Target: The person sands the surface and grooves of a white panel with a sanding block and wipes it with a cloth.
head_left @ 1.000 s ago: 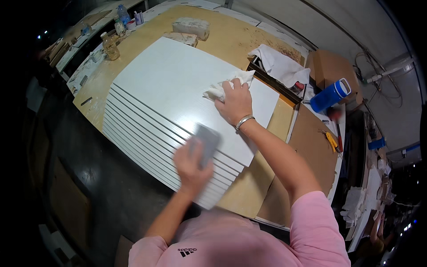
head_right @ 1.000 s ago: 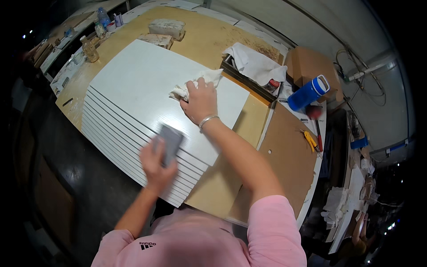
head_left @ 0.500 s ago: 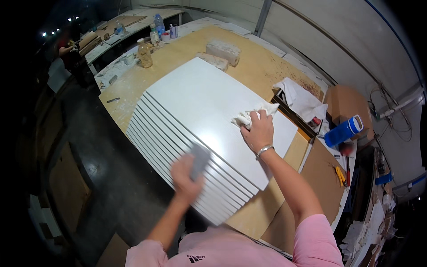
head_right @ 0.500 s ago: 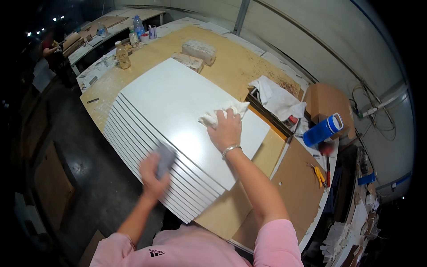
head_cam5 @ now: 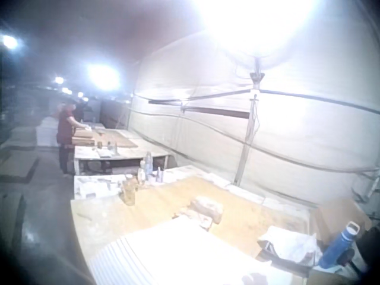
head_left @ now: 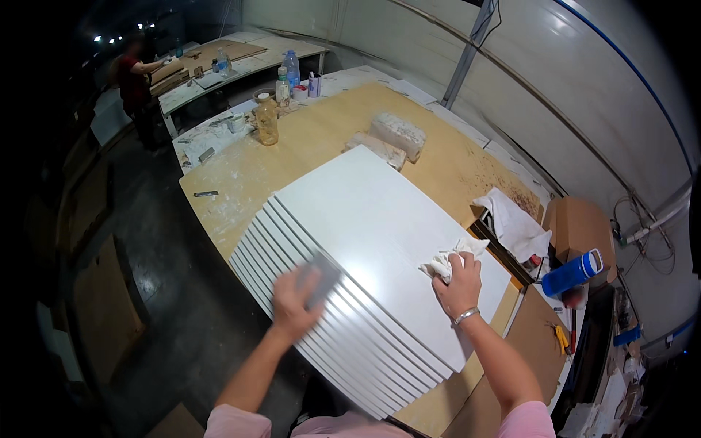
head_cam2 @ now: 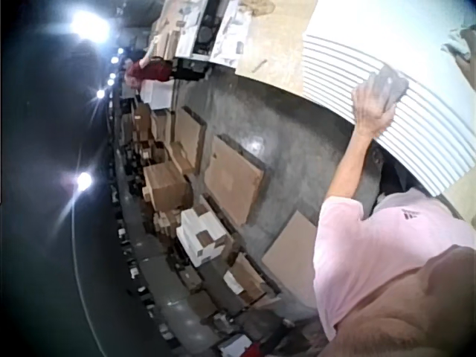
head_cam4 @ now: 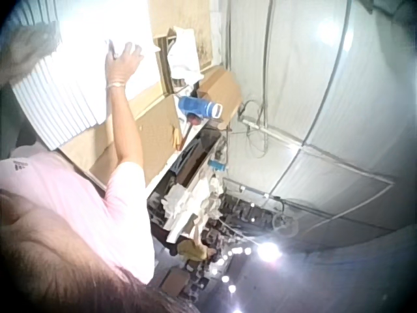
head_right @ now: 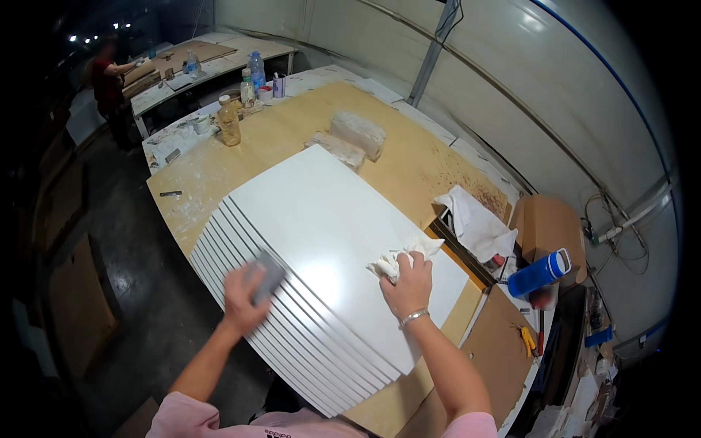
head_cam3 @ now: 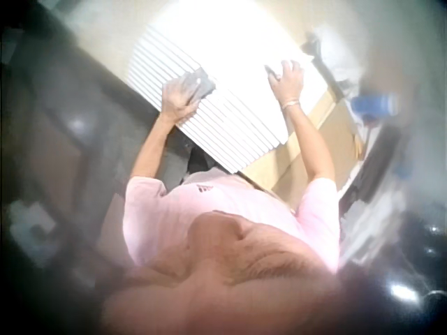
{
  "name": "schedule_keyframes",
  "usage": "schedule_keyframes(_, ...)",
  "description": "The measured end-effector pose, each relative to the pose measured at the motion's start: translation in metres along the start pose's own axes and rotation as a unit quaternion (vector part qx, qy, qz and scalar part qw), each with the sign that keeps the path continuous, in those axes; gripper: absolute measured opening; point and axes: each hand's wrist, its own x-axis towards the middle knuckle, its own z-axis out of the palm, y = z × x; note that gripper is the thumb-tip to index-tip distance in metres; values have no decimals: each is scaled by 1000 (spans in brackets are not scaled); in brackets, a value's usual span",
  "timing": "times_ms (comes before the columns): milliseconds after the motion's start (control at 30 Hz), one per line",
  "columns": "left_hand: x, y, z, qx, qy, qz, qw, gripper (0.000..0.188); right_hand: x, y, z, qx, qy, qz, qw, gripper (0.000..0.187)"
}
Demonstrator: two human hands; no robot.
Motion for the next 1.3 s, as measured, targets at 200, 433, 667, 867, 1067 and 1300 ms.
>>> schedule_keyframes(200, 65, -168, -10, 129, 85, -204, 967, 58, 5, -13, 1, 11, 8, -11, 1000, 44)
schedule_keyframes(433, 26, -63, 4, 80, 111, -143, 980, 59, 3, -4, 4, -5, 7, -15, 1000, 47)
schedule_keyframes(667, -27, -3, -12, 34, 42, -107, 993, 58, 2, -5, 2, -4, 9, -10, 1000, 46)
schedule_keyframes(867, -23, 5, -8, 35, 51, -71, 996, 63, 3, -7, 5, -10, 14, -18, 1000, 47)
schedule_keyframes(1067, -3, -19, -8, 105, 93, -144, 980, 63, 3, -5, 5, -6, 15, -14, 1000, 46)
schedule_keyframes(1300, 1, -38, -5, 116, 99, -185, 971, 58, 1, -2, 7, -9, 3, -10, 1000, 45)
